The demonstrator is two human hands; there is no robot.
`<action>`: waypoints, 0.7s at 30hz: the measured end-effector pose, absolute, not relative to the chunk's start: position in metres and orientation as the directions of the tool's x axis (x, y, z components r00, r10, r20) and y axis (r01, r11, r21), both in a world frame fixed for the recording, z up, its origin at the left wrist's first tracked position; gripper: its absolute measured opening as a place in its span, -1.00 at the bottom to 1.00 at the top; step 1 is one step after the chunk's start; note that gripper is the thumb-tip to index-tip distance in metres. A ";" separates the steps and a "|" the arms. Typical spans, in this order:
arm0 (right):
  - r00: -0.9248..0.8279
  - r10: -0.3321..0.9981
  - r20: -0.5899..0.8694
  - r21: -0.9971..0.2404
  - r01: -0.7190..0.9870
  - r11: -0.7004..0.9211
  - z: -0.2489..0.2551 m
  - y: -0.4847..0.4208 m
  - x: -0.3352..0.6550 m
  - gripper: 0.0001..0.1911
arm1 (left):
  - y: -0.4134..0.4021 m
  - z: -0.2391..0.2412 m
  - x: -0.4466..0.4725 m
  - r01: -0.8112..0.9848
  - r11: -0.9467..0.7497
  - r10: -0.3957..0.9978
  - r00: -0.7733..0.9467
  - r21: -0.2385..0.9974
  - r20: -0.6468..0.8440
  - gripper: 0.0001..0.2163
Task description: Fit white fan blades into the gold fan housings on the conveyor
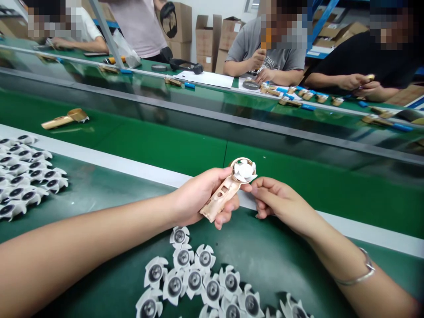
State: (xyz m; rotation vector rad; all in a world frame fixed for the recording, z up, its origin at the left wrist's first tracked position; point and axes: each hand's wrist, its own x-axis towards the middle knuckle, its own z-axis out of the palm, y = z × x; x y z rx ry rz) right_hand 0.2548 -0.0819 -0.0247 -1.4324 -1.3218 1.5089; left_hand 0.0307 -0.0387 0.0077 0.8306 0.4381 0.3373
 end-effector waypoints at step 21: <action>-0.177 0.933 -0.312 -0.946 0.144 -0.289 -0.022 -0.081 0.253 -0.69 | -0.041 0.007 0.033 -0.158 0.651 0.517 0.809 0.742 -0.281 -0.52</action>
